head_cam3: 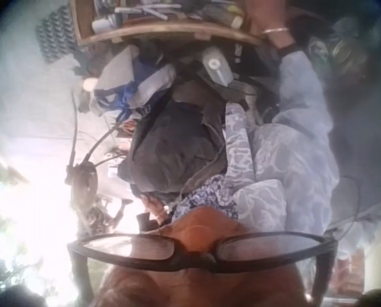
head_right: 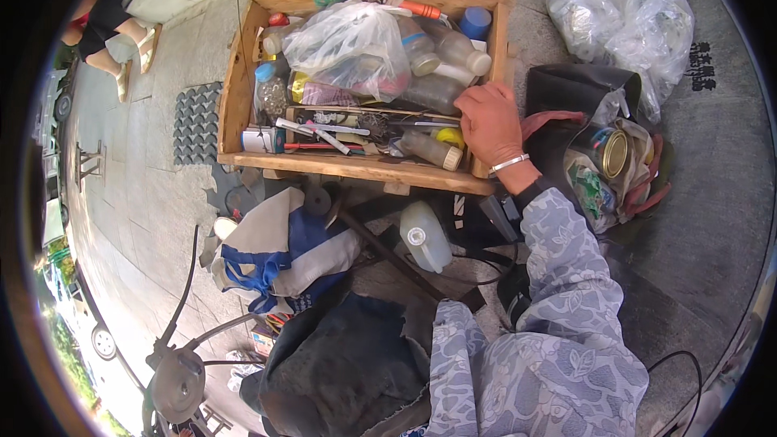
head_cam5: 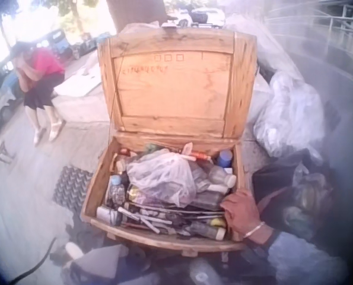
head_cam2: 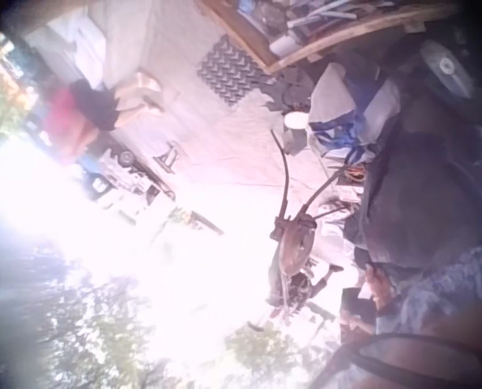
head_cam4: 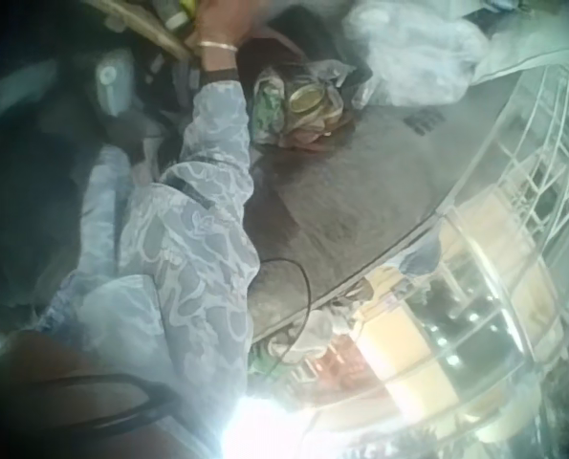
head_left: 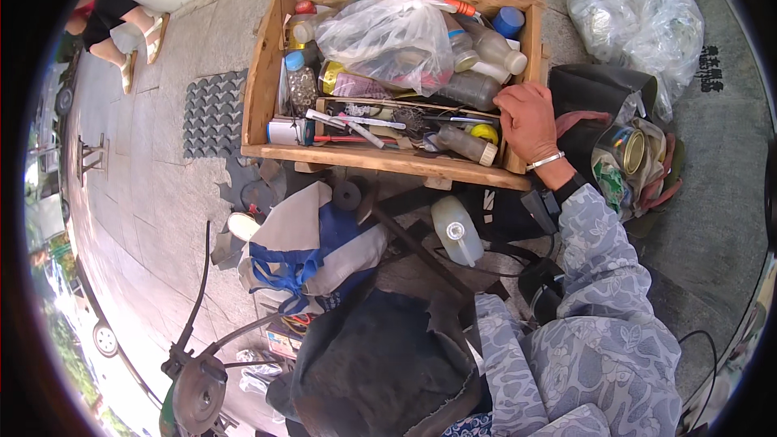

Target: The recorder is repairing a shoe by applying glue to a rubber sole component and attaching it to the shoe.

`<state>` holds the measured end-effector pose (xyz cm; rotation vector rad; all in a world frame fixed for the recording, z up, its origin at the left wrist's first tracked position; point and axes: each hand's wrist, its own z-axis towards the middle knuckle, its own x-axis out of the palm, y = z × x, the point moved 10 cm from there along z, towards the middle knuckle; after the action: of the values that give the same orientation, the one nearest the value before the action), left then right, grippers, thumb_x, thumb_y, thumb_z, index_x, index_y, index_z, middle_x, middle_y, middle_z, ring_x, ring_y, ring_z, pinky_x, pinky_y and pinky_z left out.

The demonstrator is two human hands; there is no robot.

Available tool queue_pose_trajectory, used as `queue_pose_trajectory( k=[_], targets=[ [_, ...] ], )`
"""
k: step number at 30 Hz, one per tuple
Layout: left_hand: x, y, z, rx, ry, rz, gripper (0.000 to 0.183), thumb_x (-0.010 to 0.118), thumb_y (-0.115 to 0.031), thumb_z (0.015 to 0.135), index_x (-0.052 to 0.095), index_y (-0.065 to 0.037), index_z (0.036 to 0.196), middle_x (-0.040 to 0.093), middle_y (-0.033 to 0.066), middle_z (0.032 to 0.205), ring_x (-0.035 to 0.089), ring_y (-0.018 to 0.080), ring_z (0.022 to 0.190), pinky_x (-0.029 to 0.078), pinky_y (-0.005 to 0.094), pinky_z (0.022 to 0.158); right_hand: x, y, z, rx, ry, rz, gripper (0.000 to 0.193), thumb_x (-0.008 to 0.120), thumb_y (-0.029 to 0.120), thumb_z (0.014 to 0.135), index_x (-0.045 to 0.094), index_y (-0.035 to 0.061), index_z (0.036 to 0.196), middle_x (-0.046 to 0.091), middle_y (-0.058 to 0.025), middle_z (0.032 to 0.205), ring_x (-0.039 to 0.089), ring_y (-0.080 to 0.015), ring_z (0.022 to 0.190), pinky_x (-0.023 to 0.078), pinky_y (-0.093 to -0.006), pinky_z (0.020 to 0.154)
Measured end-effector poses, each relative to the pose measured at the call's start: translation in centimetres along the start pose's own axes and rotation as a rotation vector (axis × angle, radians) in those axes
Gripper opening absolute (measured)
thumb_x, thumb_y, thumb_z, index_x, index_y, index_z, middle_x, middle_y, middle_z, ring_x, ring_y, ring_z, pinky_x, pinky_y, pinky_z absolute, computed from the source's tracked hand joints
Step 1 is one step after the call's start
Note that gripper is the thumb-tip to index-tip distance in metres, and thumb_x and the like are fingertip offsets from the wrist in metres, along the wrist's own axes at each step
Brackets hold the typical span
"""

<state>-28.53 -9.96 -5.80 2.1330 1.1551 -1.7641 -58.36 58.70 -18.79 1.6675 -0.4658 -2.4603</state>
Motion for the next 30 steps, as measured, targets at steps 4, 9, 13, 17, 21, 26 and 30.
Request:
queue_pose_trajectory(
  k=[4, 9, 13, 17, 21, 26, 30],
  targets=[
    [0.8, 0.6, 0.5, -0.157, 0.074, -0.197, 0.022, 0.050, -0.022, 0.089, 0.055, -0.002, 0.082, 0.049, 0.0042, 0.068, 0.046, 0.0186, 0.061, 0.040, 0.0319, 0.055, 0.3, -0.1, 0.1, 0.005, 0.020, -0.019, 0.017, 0.058, 0.001, 0.064, 0.061, 0.0073, 0.080, 0.060, -0.0037, 0.085, 0.055, -0.0243, 0.086, 0.037, -0.0381, 0.085],
    [1.9, 1.9, -0.2, -0.458, 0.073, -0.643, 0.019, 0.052, -0.023, 0.089, 0.052, -0.009, 0.076, 0.045, -0.0008, 0.062, 0.042, 0.0129, 0.056, 0.037, 0.0271, 0.051, 0.6, 0.2, 0.3, -0.001, 0.005, 0.005, 0.016, 0.058, 0.003, 0.062, 0.060, 0.0082, 0.077, 0.057, -0.0036, 0.082, 0.053, -0.0247, 0.086, 0.038, -0.0376, 0.083],
    [2.2, 3.8, -0.6, -0.643, -0.020, -0.810, 0.020, 0.053, -0.024, 0.089, 0.050, -0.014, 0.072, 0.042, -0.0043, 0.059, 0.039, 0.0091, 0.052, 0.034, 0.0238, 0.046, -0.2, 0.2, 0.5, -0.014, -0.008, -0.010, 0.017, 0.058, 0.002, 0.062, 0.061, 0.0083, 0.078, 0.058, -0.0042, 0.082, 0.054, -0.0245, 0.085, 0.037, -0.0371, 0.085],
    [2.8, 1.8, -1.5, -0.680, -0.073, -0.720, 0.022, 0.054, -0.027, 0.089, 0.047, -0.017, 0.069, 0.038, -0.0075, 0.055, 0.036, 0.0063, 0.045, 0.030, 0.0203, 0.038, -0.3, -0.4, 0.1, -0.008, -0.003, 0.001, 0.018, 0.058, 0.001, 0.063, 0.061, 0.0078, 0.079, 0.058, -0.0043, 0.083, 0.055, -0.0237, 0.086, 0.037, -0.0370, 0.087],
    [2.3, 4.3, -1.9, -0.648, -0.101, -0.809, 0.023, 0.053, -0.024, 0.089, 0.047, -0.017, 0.068, 0.040, -0.0067, 0.055, 0.036, 0.0064, 0.045, 0.029, 0.0204, 0.038, 0.5, 0.1, 0.1, -0.010, 0.011, 0.008, 0.018, 0.058, 0.000, 0.064, 0.061, 0.0070, 0.080, 0.058, -0.0047, 0.082, 0.055, -0.0240, 0.087, 0.037, -0.0372, 0.088],
    [2.3, 3.4, -2.7, -0.576, 0.025, -0.869, 0.021, 0.053, -0.026, 0.090, 0.052, -0.013, 0.073, 0.048, -0.0008, 0.060, 0.047, 0.0118, 0.054, 0.040, 0.0236, 0.045, 1.6, -0.1, -0.1, -0.017, 0.043, -0.027, 0.017, 0.057, 0.000, 0.065, 0.060, 0.0070, 0.080, 0.058, -0.0055, 0.082, 0.054, -0.0265, 0.087, 0.037, -0.0374, 0.087],
    [2.1, 5.5, -3.1, -0.442, -0.090, -1.076, 0.015, 0.059, -0.015, 0.084, 0.052, -0.010, 0.097, 0.056, -0.0006, 0.073, 0.047, 0.0081, 0.046, 0.038, 0.0206, 0.038, 1.3, 0.0, 0.2, -0.059, 0.037, -0.080, 0.017, 0.055, 0.001, 0.066, 0.060, 0.0071, 0.081, 0.060, -0.0060, 0.082, 0.055, -0.0268, 0.085, 0.038, -0.0376, 0.081]
  ],
)
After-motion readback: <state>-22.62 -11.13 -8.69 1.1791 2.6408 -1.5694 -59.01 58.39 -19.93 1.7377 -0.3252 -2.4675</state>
